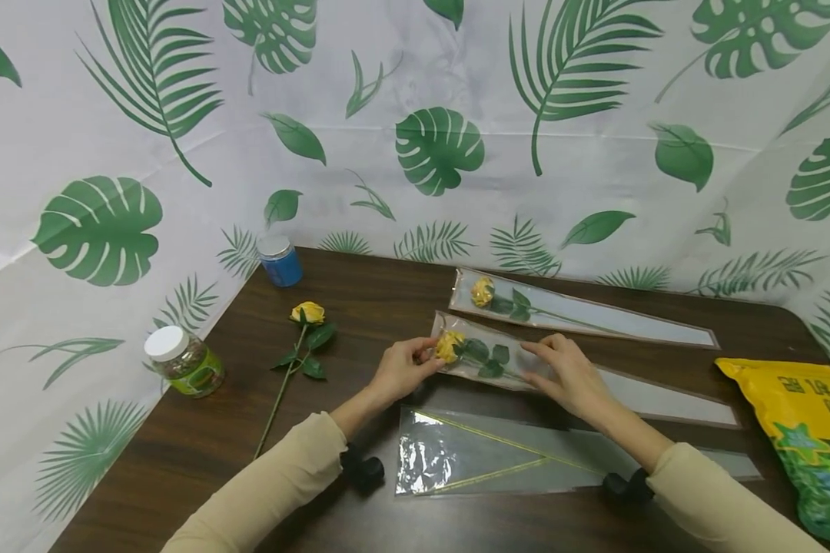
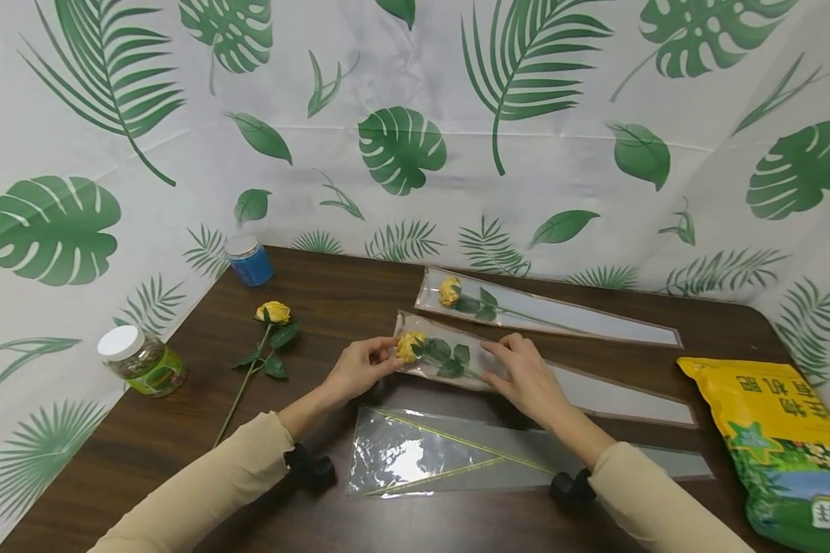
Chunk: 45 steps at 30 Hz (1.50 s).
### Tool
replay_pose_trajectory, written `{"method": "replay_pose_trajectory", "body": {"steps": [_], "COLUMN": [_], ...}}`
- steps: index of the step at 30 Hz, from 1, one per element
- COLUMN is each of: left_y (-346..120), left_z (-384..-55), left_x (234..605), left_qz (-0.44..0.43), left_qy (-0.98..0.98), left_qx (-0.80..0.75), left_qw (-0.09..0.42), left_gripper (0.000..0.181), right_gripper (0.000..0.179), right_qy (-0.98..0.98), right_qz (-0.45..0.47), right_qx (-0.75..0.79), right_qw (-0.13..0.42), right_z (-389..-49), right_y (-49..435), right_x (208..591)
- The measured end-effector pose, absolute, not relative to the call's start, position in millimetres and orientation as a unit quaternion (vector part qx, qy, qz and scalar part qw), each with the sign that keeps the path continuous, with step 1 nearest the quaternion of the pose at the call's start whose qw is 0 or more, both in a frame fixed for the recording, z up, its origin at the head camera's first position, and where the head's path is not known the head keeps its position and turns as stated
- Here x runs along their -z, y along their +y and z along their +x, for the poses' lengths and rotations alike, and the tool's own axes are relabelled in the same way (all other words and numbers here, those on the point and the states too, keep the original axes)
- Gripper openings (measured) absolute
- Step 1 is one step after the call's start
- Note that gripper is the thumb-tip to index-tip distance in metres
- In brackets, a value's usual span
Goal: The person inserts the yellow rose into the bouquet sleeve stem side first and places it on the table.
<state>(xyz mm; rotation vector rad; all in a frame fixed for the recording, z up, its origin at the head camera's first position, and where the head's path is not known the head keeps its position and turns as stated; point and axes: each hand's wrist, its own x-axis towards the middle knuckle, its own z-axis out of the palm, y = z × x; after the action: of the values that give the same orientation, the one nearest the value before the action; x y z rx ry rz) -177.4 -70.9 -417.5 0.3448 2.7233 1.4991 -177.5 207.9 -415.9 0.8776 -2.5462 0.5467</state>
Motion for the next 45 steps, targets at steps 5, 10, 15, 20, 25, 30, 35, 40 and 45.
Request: {"method": "replay_pose_trajectory", "body": {"steps": [5,10,15,20,25,30,35,40,45], "left_y": [-74,-75,-74,-71,-69,-67,-66,-64,-68], "left_z": [-179,-179,-181,-182,-183,-184,-185,-186,-184], "left_x": [418,418,416,414,414,415,414,413,414], "left_qz": [0.113,0.137,0.164,0.170,0.173,0.175,0.175,0.176,0.174], "left_qy": [0.856,0.839,0.841,0.845,0.846,0.846,0.839,0.835,0.840], "left_qx": [-0.501,-0.514,-0.497,-0.486,-0.481,-0.480,-0.487,-0.486,-0.482], "left_qw": [0.057,0.118,0.139,0.146,0.154,0.153,0.170,0.192,0.176], "left_gripper": [0.039,0.042,0.025,0.009,0.019,0.016,0.014,0.027,0.027], "right_gripper": [0.057,0.055,0.057,0.059,0.059,0.060,0.061,0.061,0.061], "right_qy": [-0.924,-0.932,-0.939,-0.947,-0.952,-0.954,-0.957,-0.957,-0.957], "right_qz": [0.327,0.326,0.317,0.305,0.294,0.290,0.279,0.275,0.276], "right_qx": [-0.118,-0.108,-0.099,-0.091,-0.085,-0.077,-0.078,-0.084,-0.087], "right_qw": [0.161,0.120,0.086,0.049,0.014,-0.007,-0.023,-0.030,-0.035], "right_z": [-168,-170,-173,-173,-173,-174,-177,-177,-177], "right_y": [235,239,243,247,248,248,250,253,253], "right_x": [422,420,415,414,411,408,407,407,407]}}
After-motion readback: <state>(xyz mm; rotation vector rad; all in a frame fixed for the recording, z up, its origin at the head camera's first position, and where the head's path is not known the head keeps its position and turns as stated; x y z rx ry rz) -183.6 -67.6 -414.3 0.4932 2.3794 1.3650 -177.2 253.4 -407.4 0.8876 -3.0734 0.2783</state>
